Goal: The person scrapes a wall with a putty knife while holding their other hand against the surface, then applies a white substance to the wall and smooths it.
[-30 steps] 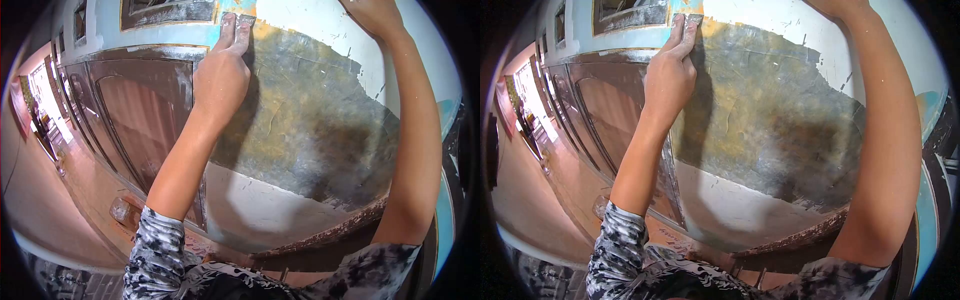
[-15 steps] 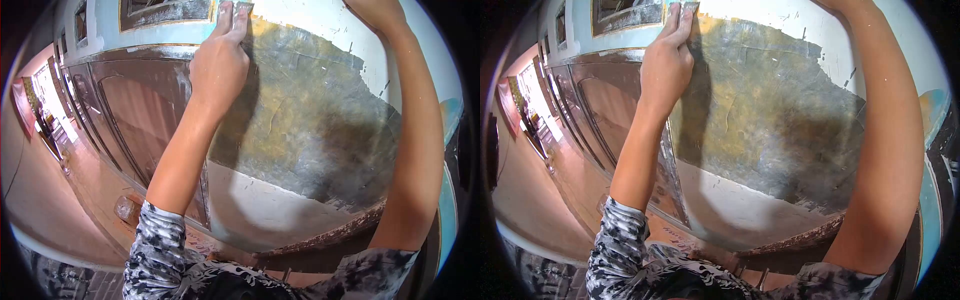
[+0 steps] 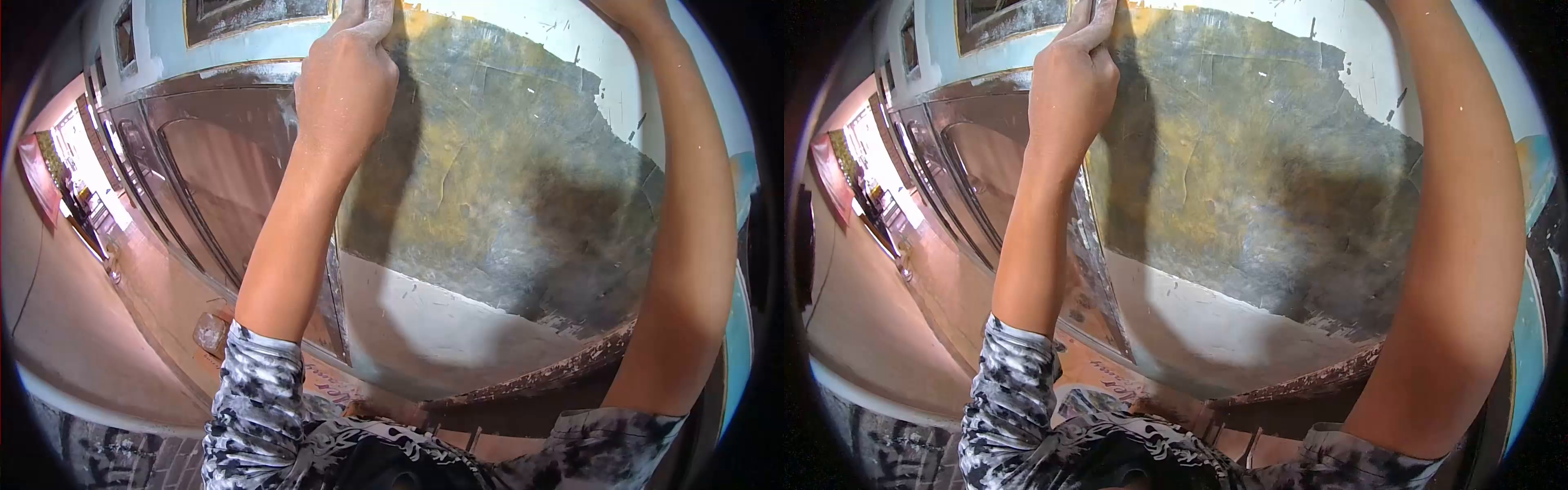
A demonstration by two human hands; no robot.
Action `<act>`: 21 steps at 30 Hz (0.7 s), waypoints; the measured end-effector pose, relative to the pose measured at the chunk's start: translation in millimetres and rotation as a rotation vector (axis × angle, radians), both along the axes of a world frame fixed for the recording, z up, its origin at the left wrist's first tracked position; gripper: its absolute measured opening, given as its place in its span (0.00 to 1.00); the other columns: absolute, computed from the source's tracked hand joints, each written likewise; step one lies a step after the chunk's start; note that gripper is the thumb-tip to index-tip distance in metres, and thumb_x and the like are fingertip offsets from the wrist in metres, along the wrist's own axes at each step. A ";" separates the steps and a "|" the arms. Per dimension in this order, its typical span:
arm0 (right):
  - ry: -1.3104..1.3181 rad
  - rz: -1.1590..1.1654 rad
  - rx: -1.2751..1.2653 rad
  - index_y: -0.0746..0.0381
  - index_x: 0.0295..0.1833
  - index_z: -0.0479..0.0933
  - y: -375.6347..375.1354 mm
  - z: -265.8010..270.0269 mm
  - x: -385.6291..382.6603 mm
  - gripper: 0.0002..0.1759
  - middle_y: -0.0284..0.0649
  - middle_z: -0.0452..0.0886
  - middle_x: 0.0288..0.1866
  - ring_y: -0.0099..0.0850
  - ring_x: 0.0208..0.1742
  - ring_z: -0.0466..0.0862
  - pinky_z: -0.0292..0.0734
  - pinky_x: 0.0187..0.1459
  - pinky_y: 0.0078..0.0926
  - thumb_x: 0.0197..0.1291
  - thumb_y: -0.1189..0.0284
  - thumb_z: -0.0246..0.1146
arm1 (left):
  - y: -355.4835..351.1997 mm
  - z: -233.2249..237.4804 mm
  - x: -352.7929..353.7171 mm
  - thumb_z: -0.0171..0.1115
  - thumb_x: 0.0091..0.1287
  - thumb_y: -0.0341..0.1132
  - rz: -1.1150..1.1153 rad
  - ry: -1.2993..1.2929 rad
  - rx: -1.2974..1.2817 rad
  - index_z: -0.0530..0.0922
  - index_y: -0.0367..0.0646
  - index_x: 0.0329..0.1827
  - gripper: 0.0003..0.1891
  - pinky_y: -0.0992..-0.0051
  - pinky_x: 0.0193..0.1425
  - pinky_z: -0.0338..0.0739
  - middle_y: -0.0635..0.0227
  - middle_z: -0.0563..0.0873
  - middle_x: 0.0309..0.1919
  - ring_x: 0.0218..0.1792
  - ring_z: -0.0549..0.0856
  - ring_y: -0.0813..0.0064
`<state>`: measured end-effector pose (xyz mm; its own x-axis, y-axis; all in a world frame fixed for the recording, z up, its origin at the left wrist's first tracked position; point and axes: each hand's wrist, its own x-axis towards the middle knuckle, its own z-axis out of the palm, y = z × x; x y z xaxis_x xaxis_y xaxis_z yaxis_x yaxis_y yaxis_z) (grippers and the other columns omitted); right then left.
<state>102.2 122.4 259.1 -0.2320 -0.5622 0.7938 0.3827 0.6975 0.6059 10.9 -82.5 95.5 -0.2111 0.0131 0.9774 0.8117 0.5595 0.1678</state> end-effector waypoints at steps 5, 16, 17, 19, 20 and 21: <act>0.017 0.007 -0.002 0.49 0.81 0.69 1.4 1.0 -1.3 0.32 0.36 0.61 0.88 0.38 0.88 0.55 0.43 0.87 0.50 0.76 0.50 0.53 | 3.1 -2.0 26.2 0.51 0.71 0.23 0.026 0.004 0.024 0.76 0.36 0.73 0.26 0.60 0.71 0.76 0.34 0.74 0.71 0.69 0.80 0.42; 0.056 -0.024 -0.021 0.48 0.81 0.68 -4.0 -4.8 -0.9 0.32 0.34 0.61 0.88 0.38 0.88 0.55 0.43 0.87 0.50 0.77 0.50 0.52 | 0.1 2.1 -0.5 0.53 0.70 0.23 0.041 0.138 0.002 0.77 0.35 0.72 0.26 0.59 0.70 0.78 0.34 0.75 0.70 0.66 0.81 0.40; 0.056 -0.025 -0.026 0.48 0.81 0.69 -4.0 -4.8 -1.1 0.32 0.34 0.61 0.88 0.38 0.88 0.55 0.43 0.87 0.50 0.76 0.50 0.52 | 0.1 0.5 0.6 0.53 0.69 0.22 0.046 0.141 -0.002 0.77 0.36 0.73 0.27 0.60 0.69 0.78 0.34 0.75 0.70 0.66 0.81 0.41; 0.045 -0.009 -0.018 0.48 0.81 0.69 -0.9 -1.3 -1.5 0.32 0.35 0.61 0.87 0.38 0.88 0.55 0.43 0.87 0.50 0.76 0.50 0.53 | -0.1 -6.8 9.8 0.52 0.68 0.21 0.036 0.074 -0.003 0.77 0.37 0.73 0.28 0.60 0.69 0.78 0.35 0.75 0.70 0.66 0.82 0.41; 0.033 0.006 -0.010 0.49 0.81 0.69 0.2 0.0 -1.9 0.32 0.35 0.61 0.87 0.38 0.88 0.55 0.43 0.87 0.50 0.76 0.50 0.53 | -0.3 -9.8 13.4 0.52 0.67 0.20 0.026 0.008 -0.006 0.76 0.38 0.74 0.29 0.60 0.68 0.79 0.35 0.75 0.70 0.66 0.82 0.41; 0.035 0.006 -0.010 0.49 0.81 0.69 0.5 0.7 -2.2 0.32 0.35 0.61 0.87 0.38 0.88 0.55 0.43 0.87 0.50 0.76 0.50 0.53 | 0.1 -15.8 10.2 0.52 0.67 0.20 0.026 0.010 -0.006 0.76 0.38 0.74 0.29 0.60 0.68 0.79 0.35 0.75 0.70 0.66 0.82 0.41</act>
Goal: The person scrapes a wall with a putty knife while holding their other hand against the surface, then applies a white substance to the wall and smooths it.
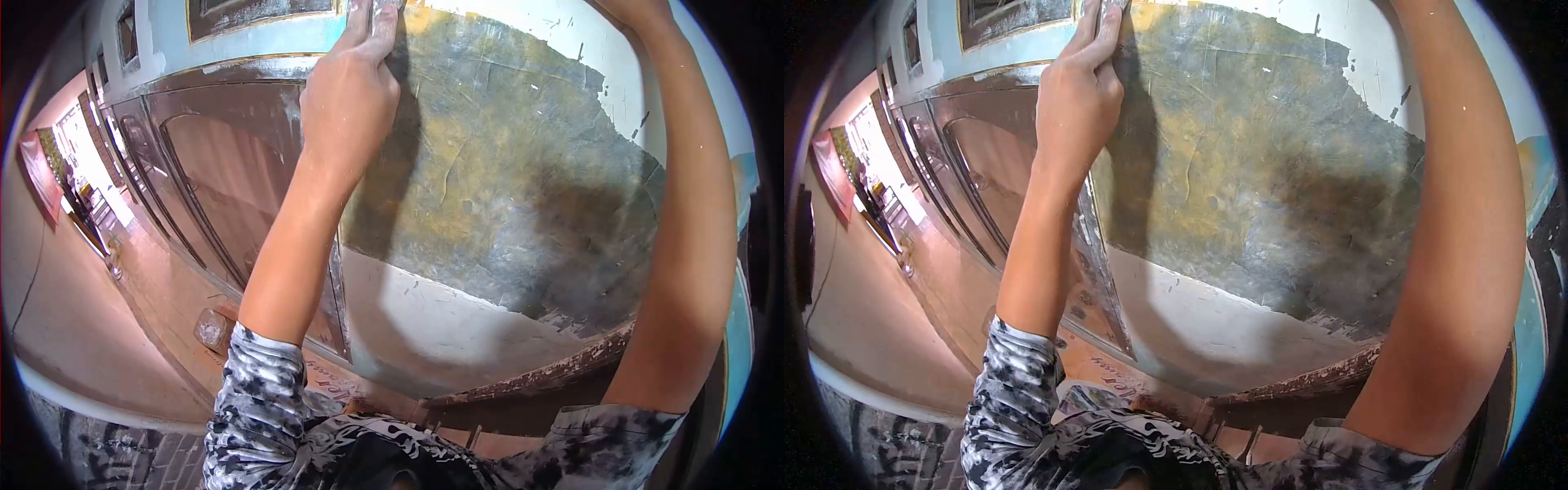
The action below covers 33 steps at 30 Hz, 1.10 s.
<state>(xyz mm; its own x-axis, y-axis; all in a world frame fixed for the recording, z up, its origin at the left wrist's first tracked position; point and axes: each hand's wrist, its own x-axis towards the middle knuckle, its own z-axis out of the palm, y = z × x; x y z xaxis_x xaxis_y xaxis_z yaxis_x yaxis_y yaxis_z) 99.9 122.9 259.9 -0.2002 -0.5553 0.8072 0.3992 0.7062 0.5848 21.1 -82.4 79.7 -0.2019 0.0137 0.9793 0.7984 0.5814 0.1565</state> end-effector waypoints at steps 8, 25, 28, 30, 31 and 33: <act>-0.001 -0.002 -0.007 0.48 0.80 0.70 -3.7 -3.0 3.1 0.32 0.35 0.62 0.87 0.38 0.88 0.56 0.44 0.87 0.51 0.75 0.50 0.54 | 3.7 -17.4 -14.3 0.53 0.68 0.24 0.052 0.065 0.049 0.83 0.50 0.68 0.26 0.50 0.57 0.85 0.58 0.79 0.72 0.55 0.87 0.43; 0.002 0.033 0.017 0.48 0.80 0.71 5.4 3.6 -3.4 0.32 0.35 0.63 0.87 0.38 0.88 0.56 0.44 0.87 0.49 0.75 0.49 0.54 | 2.3 10.1 -10.8 0.53 0.67 0.23 0.096 0.042 0.020 0.81 0.49 0.70 0.27 0.47 0.52 0.84 0.56 0.85 0.64 0.48 0.87 0.38; 0.011 0.026 0.019 0.48 0.80 0.70 4.7 2.5 -2.1 0.32 0.35 0.63 0.87 0.38 0.88 0.56 0.44 0.87 0.49 0.75 0.49 0.54 | 1.0 10.9 -6.8 0.53 0.67 0.23 0.086 0.020 0.013 0.81 0.49 0.69 0.27 0.48 0.53 0.84 0.57 0.84 0.65 0.49 0.87 0.39; 0.008 0.026 0.007 0.48 0.80 0.70 0.8 -1.0 -1.4 0.32 0.35 0.63 0.87 0.38 0.88 0.56 0.44 0.87 0.49 0.75 0.50 0.54 | -1.3 5.7 -3.2 0.53 0.67 0.22 0.064 -0.004 0.013 0.82 0.48 0.69 0.27 0.48 0.54 0.84 0.58 0.83 0.67 0.50 0.87 0.40; 0.009 0.017 -0.004 0.48 0.80 0.70 -0.3 -1.0 -1.2 0.32 0.35 0.63 0.87 0.38 0.88 0.56 0.44 0.87 0.49 0.75 0.49 0.54 | -1.3 0.5 -2.9 0.53 0.67 0.22 0.044 -0.020 0.025 0.83 0.47 0.67 0.26 0.49 0.55 0.84 0.59 0.82 0.69 0.52 0.87 0.41; 0.012 0.003 -0.017 0.48 0.80 0.70 1.3 -0.7 0.0 0.32 0.35 0.63 0.87 0.38 0.88 0.56 0.45 0.87 0.50 0.75 0.49 0.54 | 1.3 -12.0 -21.2 0.53 0.67 0.22 0.056 0.108 0.023 0.85 0.46 0.65 0.25 0.52 0.58 0.85 0.59 0.79 0.73 0.57 0.87 0.44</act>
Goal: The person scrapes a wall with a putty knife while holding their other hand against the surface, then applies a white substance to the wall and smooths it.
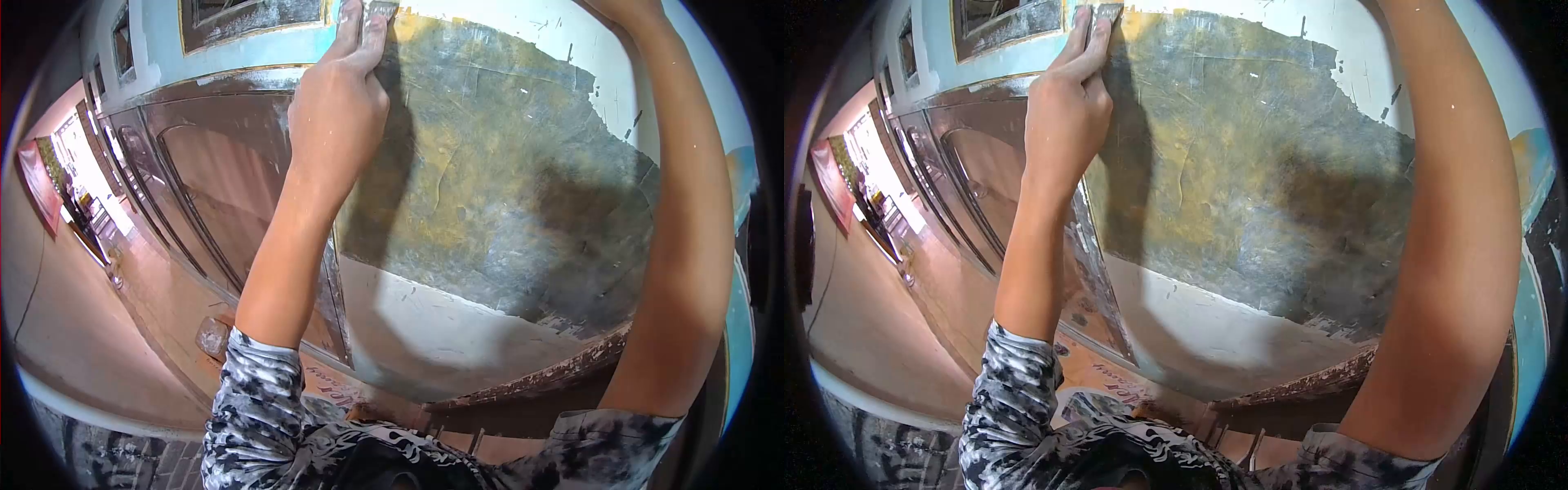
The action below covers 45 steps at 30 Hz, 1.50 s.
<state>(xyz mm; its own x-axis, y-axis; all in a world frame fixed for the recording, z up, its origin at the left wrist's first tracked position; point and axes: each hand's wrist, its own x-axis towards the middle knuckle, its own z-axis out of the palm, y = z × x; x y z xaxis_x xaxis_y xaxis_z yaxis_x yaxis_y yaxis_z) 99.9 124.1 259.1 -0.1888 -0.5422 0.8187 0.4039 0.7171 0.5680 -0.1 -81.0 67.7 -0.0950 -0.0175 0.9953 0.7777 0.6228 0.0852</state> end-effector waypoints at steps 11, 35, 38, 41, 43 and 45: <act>-0.023 0.047 0.021 0.49 0.79 0.72 -0.1 0.5 1.6 0.32 0.35 0.64 0.86 0.39 0.87 0.57 0.46 0.86 0.50 0.74 0.50 0.56 | -3.6 14.8 22.9 0.53 0.65 0.22 0.012 -0.270 -0.081 0.85 0.45 0.65 0.26 0.54 0.61 0.84 0.55 0.79 0.72 0.58 0.87 0.44; -0.018 0.052 0.016 0.49 0.78 0.72 0.4 -0.8 1.5 0.32 0.35 0.65 0.86 0.38 0.87 0.58 0.46 0.86 0.50 0.73 0.50 0.56 | 1.5 -6.2 14.8 0.54 0.67 0.19 -0.031 -0.093 -0.008 0.84 0.44 0.67 0.26 0.61 0.70 0.79 0.49 0.79 0.70 0.65 0.82 0.46; 0.007 0.017 0.005 0.49 0.78 0.72 -5.5 -5.5 3.4 0.32 0.35 0.65 0.86 0.39 0.87 0.58 0.47 0.86 0.50 0.73 0.50 0.57 | 2.8 -0.4 12.6 0.53 0.66 0.19 -0.028 -0.110 -0.003 0.84 0.45 0.67 0.26 0.61 0.69 0.79 0.48 0.79 0.70 0.64 0.82 0.45; 0.001 0.030 0.005 0.49 0.78 0.72 -4.5 -5.3 3.7 0.32 0.35 0.65 0.86 0.39 0.87 0.58 0.47 0.86 0.50 0.73 0.50 0.57 | 1.7 13.5 11.5 0.54 0.65 0.22 -0.001 -0.006 0.003 0.86 0.41 0.63 0.24 0.50 0.59 0.83 0.52 0.81 0.69 0.54 0.87 0.42; -0.007 0.034 0.010 0.49 0.78 0.72 -1.2 -2.3 2.8 0.33 0.35 0.65 0.86 0.39 0.87 0.58 0.47 0.86 0.50 0.73 0.50 0.57 | -3.4 27.5 20.4 0.52 0.65 0.20 -0.067 -0.118 -0.090 0.77 0.34 0.72 0.29 0.59 0.70 0.78 0.32 0.73 0.71 0.65 0.81 0.37; -0.015 0.038 0.016 0.49 0.78 0.72 -0.3 -0.9 2.5 0.33 0.35 0.65 0.86 0.39 0.87 0.58 0.46 0.86 0.50 0.73 0.50 0.57 | 2.1 22.7 21.2 0.53 0.64 0.22 -0.080 -0.074 0.019 0.86 0.40 0.61 0.23 0.47 0.57 0.82 0.52 0.83 0.66 0.50 0.87 0.38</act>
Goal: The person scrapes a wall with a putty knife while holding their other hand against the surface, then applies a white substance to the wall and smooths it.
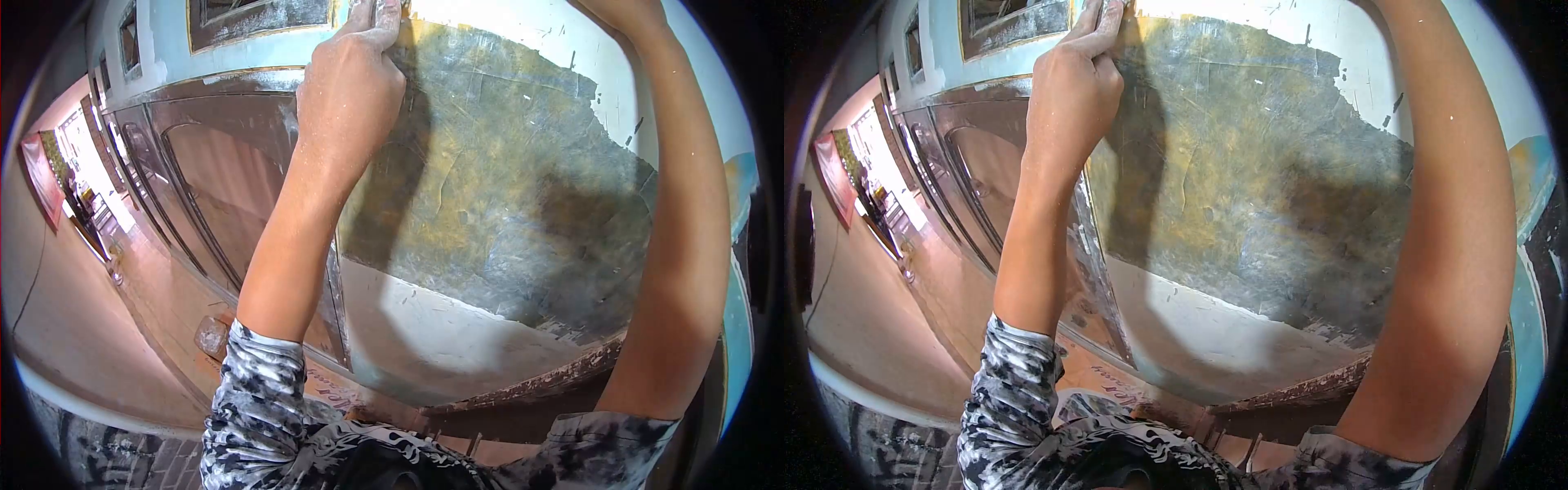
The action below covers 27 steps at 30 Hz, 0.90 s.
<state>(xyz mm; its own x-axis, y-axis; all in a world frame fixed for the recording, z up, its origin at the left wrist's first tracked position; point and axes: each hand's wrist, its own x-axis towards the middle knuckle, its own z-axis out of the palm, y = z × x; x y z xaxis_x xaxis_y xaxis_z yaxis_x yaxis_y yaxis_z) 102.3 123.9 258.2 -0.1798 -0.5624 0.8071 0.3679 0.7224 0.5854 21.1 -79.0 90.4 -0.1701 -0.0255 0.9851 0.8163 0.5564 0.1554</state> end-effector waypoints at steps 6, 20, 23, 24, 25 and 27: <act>0.018 -0.008 -0.021 0.49 0.78 0.72 -4.1 -6.1 2.1 0.32 0.35 0.65 0.85 0.39 0.87 0.58 0.47 0.86 0.50 0.73 0.50 0.56 | -1.2 4.7 -1.1 0.53 0.64 0.22 0.075 -0.097 -0.054 0.86 0.39 0.60 0.22 0.45 0.57 0.82 0.54 0.85 0.62 0.46 0.87 0.36; -0.008 0.020 0.023 0.51 0.77 0.74 2.4 4.3 -2.3 0.32 0.36 0.66 0.85 0.39 0.87 0.59 0.48 0.86 0.51 0.72 0.51 0.57 | -0.3 -28.2 2.8 0.52 0.66 0.18 0.031 -0.076 -0.045 0.82 0.45 0.68 0.28 0.60 0.72 0.77 0.48 0.77 0.72 0.67 0.80 0.44; -0.022 0.047 -0.009 0.51 0.77 0.74 -2.6 -0.5 2.0 0.32 0.36 0.66 0.85 0.40 0.87 0.59 0.48 0.85 0.51 0.72 0.51 0.58 | 1.0 -22.2 0.3 0.51 0.66 0.18 0.061 -0.076 -0.037 0.83 0.46 0.68 0.28 0.60 0.72 0.77 0.49 0.78 0.71 0.67 0.80 0.45; -0.024 0.047 -0.008 0.51 0.77 0.74 -3.9 -1.8 2.9 0.32 0.36 0.66 0.85 0.40 0.87 0.59 0.48 0.85 0.51 0.72 0.51 0.58 | 1.5 -19.5 -2.2 0.51 0.67 0.18 0.052 -0.065 -0.032 0.83 0.45 0.67 0.27 0.60 0.72 0.77 0.49 0.78 0.71 0.67 0.80 0.45; -0.022 0.045 -0.006 0.51 0.77 0.74 -4.9 -2.6 4.0 0.32 0.36 0.67 0.85 0.40 0.87 0.59 0.48 0.85 0.51 0.72 0.51 0.58 | 1.5 -16.6 -1.8 0.52 0.67 0.18 0.043 -0.052 -0.026 0.84 0.44 0.67 0.26 0.61 0.73 0.77 0.48 0.78 0.71 0.68 0.80 0.46; -0.022 0.042 -0.004 0.51 0.77 0.74 -5.0 -3.5 4.0 0.32 0.37 0.67 0.85 0.40 0.87 0.59 0.48 0.85 0.51 0.72 0.51 0.58 | 0.8 -10.2 3.5 0.52 0.66 0.20 0.023 -0.069 -0.020 0.84 0.43 0.65 0.25 0.55 0.65 0.80 0.51 0.79 0.71 0.60 0.83 0.43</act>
<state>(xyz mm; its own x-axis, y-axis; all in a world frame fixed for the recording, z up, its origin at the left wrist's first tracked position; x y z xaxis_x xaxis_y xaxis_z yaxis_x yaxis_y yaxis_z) 106.3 118.9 254.7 -0.1736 -0.5663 0.8057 0.3241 0.7397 0.5898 24.5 -78.2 80.2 -0.2371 -0.0105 0.9714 0.7911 0.5783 0.1993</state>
